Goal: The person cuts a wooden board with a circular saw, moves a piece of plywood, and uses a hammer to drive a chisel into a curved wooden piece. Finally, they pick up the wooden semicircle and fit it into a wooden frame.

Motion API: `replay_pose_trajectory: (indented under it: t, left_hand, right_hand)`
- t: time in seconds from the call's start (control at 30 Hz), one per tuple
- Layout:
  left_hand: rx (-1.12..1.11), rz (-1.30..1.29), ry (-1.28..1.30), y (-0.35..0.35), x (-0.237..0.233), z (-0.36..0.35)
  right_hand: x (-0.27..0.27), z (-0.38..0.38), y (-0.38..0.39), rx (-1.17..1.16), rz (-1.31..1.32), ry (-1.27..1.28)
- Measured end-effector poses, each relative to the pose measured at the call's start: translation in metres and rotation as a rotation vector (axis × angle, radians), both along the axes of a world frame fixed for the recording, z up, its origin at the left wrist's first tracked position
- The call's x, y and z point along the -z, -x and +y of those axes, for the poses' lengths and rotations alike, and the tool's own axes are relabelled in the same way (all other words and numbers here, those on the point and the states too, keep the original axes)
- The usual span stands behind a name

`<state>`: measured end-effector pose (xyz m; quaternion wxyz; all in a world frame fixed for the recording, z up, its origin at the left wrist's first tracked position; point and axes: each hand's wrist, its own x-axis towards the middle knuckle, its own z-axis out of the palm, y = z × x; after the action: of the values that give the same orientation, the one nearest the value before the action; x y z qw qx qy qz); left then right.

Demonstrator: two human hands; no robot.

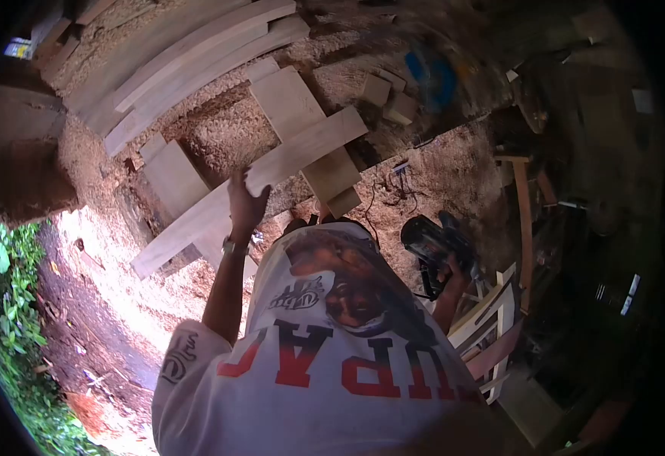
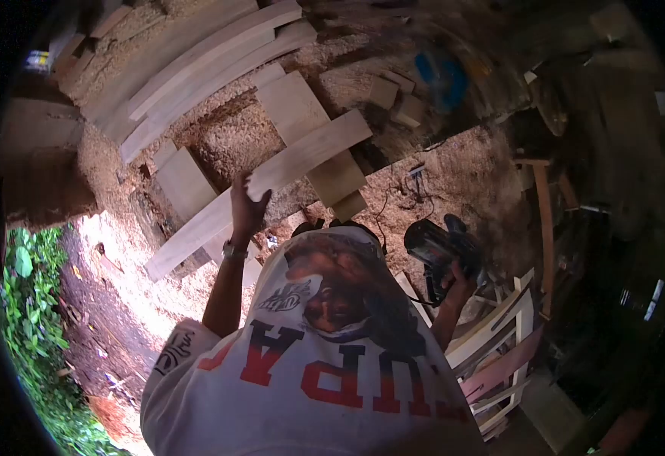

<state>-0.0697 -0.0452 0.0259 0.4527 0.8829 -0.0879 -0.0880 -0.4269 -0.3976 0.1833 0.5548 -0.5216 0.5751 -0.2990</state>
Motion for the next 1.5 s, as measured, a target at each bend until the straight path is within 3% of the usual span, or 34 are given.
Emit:
replay_pose_trajectory:
  t: [0.03,0.07,0.17,0.37,0.5,0.57,0.6,0.63,0.7,0.8,0.9,1.03,1.23,1.5]
  left_hand:
    - [0.115,-0.133,-0.251,-0.001,-0.016,-0.01]
    - [0.208,-0.027,-0.467,0.001,-0.02,-0.018]
    - [0.348,-0.286,-0.575,-0.002,0.03,-0.004]
    - [0.485,-0.286,-0.646,-0.029,0.041,0.007]
    - [0.741,0.177,-0.429,-0.105,0.031,0.015]
    - [0.776,0.435,-0.132,-0.135,0.032,0.025]
    - [0.796,0.377,-0.085,-0.147,0.032,0.029]
    - [0.724,0.386,-0.149,-0.155,0.019,0.03]
    - [0.581,0.28,-0.192,-0.175,0.038,0.04]
    - [0.239,0.228,-0.478,-0.158,0.043,0.044]
    - [0.153,0.06,-0.496,-0.161,0.06,0.043]
    - [0.019,0.199,-0.403,-0.18,0.057,0.045]
    - [0.038,0.199,-0.507,-0.198,0.076,0.051]
    - [0.116,0.23,-0.595,-0.185,0.049,0.041]
  right_hand:
    - [0.007,-0.006,0.002,-0.008,-0.008,-0.028]
    - [0.015,-0.012,0.004,-0.014,-0.016,-0.057]
    - [0.004,-0.004,-0.017,-0.039,-0.021,-0.056]
    - [0.014,-0.004,-0.013,-0.071,-0.012,-0.056]
    - [0.017,-0.01,-0.005,-0.052,0.097,-0.071]
    - [0.015,-0.006,-0.005,-0.078,0.077,-0.052]
    - [0.014,-0.006,-0.003,-0.088,0.066,-0.042]
    - [0.012,-0.006,0.001,-0.086,0.073,-0.044]
    - [0.011,-0.003,0.011,-0.072,0.081,-0.054]
    - [0.026,-0.013,0.043,-0.037,0.038,-0.093]
    - [0.022,-0.007,0.051,0.037,0.094,-0.148]
    - [0.024,-0.003,0.059,0.114,0.082,-0.18]
    - [0.033,0.002,0.081,0.161,0.054,-0.206]
    - [0.04,0.003,0.101,0.179,0.12,-0.28]
